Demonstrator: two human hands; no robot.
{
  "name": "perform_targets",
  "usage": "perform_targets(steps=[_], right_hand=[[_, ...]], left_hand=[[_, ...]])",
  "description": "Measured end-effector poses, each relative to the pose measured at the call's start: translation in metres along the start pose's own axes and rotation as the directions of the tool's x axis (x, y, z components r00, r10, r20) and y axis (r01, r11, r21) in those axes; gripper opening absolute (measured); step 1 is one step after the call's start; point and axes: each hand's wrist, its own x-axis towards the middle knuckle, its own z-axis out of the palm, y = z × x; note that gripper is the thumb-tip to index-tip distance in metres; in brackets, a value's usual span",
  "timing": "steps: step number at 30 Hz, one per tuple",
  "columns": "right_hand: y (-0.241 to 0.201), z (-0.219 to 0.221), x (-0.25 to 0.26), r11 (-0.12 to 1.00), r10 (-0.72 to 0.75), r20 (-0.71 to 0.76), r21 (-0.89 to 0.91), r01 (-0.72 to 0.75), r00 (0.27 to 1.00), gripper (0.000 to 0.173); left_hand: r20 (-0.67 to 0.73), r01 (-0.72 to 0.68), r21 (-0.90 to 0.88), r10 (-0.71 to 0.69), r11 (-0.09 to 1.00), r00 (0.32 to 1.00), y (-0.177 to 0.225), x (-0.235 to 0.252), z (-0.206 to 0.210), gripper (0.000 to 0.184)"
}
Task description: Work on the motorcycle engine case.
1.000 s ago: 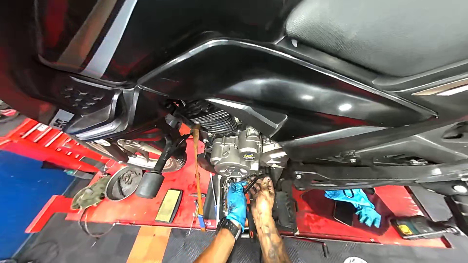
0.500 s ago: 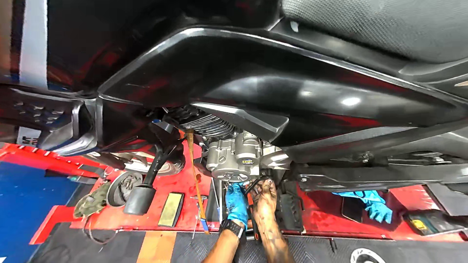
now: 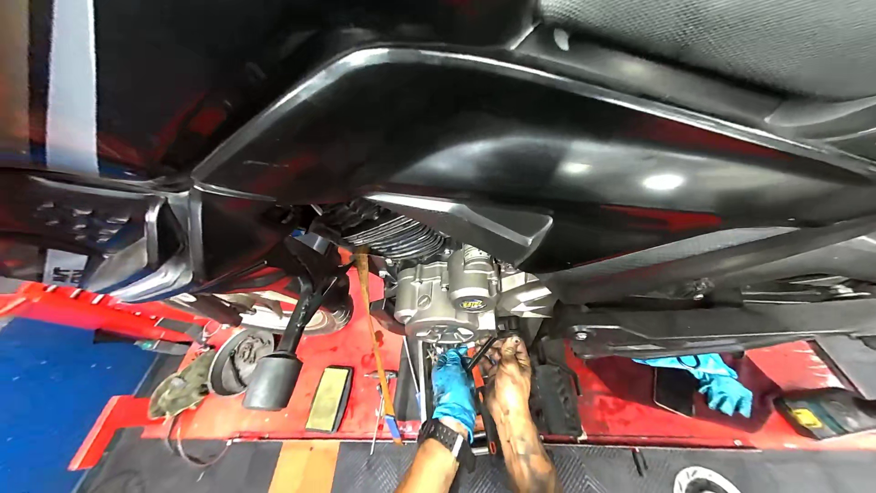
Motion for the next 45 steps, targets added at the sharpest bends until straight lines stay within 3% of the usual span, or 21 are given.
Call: perform_targets(steps=[4,7,11,14,21,27,31,34,38,40,42,45], right_hand=[[-0.009,0.0,0.0,0.999,-0.011,0.015,-0.05,0.012,1.0,0.029],[-0.005,0.009,-0.006,0.999,0.032,-0.034,0.013,-0.031,0.999,0.024],[-0.003,0.003,-0.004,0.997,0.004,0.004,0.078,-0.004,1.0,0.037],[-0.001,-0.003,0.004,0.997,0.012,0.047,0.078,-0.015,0.999,0.038],[0.008,0.0,0.008,0.997,-0.004,0.029,0.078,0.001,1.0,0.034],[0.006,-0.008,0.011,0.991,0.052,0.095,0.12,-0.064,0.994,0.033],[-0.006,0.0,0.002,0.993,0.094,0.003,0.071,-0.094,0.996,0.028],[-0.007,-0.003,0.003,0.993,0.087,0.039,0.075,-0.089,0.995,0.027],[-0.008,-0.009,0.0,1.0,0.002,0.108,-0.017,0.0,0.994,0.038],[-0.015,-0.007,-0.012,0.996,0.021,0.099,-0.091,-0.012,0.995,0.051],[-0.032,0.003,-0.019,0.983,0.086,0.033,-0.163,-0.079,0.996,0.063],[-0.054,0.017,-0.02,0.941,0.179,-0.02,-0.287,-0.177,0.984,0.06]], left_hand=[[0.008,0.005,-0.01,-0.005,1.0,1.0,0.0,0.002,0.004,0.03],[0.066,-0.066,0.102,0.06,0.993,0.996,-0.005,0.002,-0.002,0.033],[0.118,-0.056,0.163,0.036,0.985,0.992,-0.009,0.003,-0.002,0.035],[0.09,-0.064,0.113,0.054,0.992,0.994,-0.015,-0.004,-0.003,0.036],[0.054,-0.03,0.192,0.019,0.981,0.998,-0.008,0.011,0.0,0.037],[0.037,-0.004,0.084,0.0,0.996,0.999,-0.01,-0.006,-0.002,0.035],[0.017,0.036,0.114,-0.039,0.993,0.999,-0.004,0.005,0.0,0.036],[0.048,0.101,0.047,-0.103,0.994,0.994,-0.003,0.011,0.0,0.037],[0.147,0.194,-0.119,-0.176,0.974,0.973,-0.011,0.007,-0.017,0.038],[0.147,0.151,-0.133,-0.131,0.98,0.98,-0.022,0.005,-0.029,0.038],[0.181,0.039,0.0,-0.038,0.999,0.983,-0.011,-0.014,-0.03,0.036],[0.176,-0.114,0.386,0.048,0.915,0.983,0.042,-0.078,-0.019,0.04]])
